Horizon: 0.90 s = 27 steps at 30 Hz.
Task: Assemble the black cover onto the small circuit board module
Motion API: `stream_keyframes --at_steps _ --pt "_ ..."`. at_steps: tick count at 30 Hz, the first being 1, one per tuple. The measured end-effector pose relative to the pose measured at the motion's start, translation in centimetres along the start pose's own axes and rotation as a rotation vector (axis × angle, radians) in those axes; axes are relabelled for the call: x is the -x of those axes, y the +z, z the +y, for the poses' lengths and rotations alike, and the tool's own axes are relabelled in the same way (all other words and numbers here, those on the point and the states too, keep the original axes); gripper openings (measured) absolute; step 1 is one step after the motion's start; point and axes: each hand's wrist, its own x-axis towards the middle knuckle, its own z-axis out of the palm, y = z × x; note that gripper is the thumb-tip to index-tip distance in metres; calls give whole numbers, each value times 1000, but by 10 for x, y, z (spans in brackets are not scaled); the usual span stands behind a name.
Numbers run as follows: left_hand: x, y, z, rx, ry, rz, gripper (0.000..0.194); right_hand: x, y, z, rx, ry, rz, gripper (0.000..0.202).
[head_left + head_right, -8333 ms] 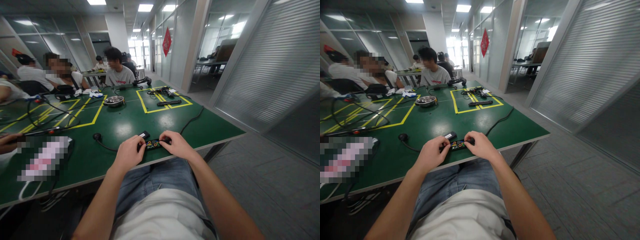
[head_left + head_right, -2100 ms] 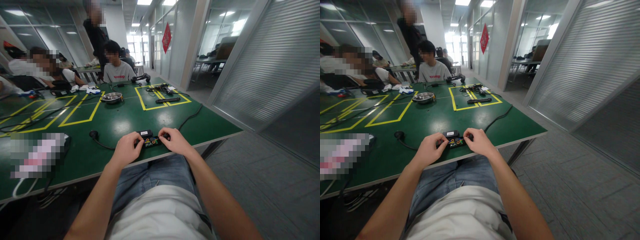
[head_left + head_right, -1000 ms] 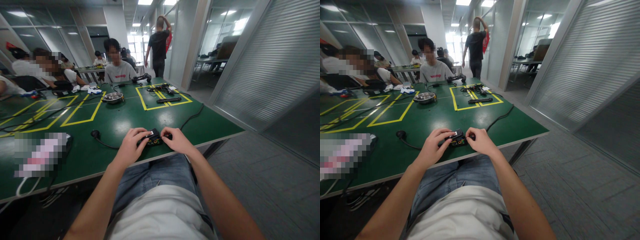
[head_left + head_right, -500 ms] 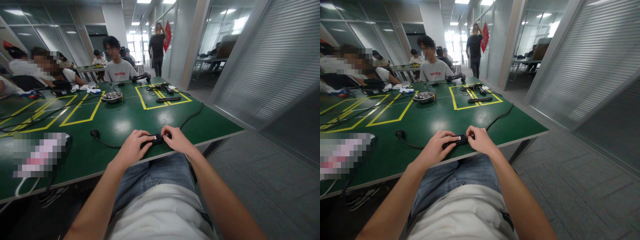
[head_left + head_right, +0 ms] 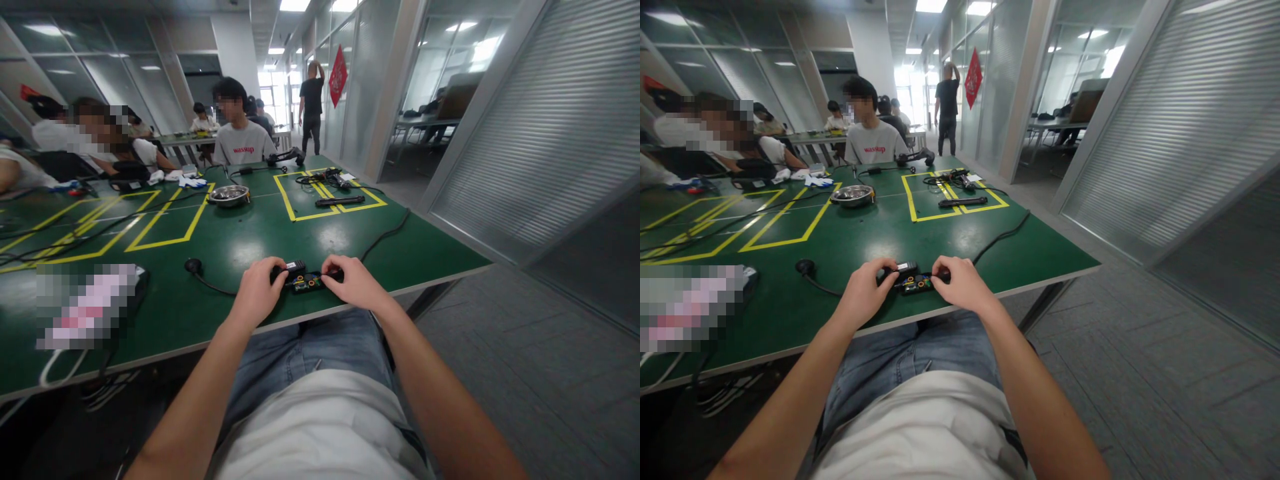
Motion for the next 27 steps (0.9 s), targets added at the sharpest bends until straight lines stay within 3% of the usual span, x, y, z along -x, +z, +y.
stream_keyframes --at_steps 4,9,18,27 --pt "5 -6 7 -12 128 20 12 0 1 0 -6 -23 -4 5" --pt "10 -11 15 -77 100 -127 10 0 2 0 -46 -40 -4 7" --pt "10 -13 14 27 152 -6 19 3 1 -3 -112 -74 70 11" --pt "8 -9 9 -42 135 -80 16 1 2 0 -37 -45 28 12"
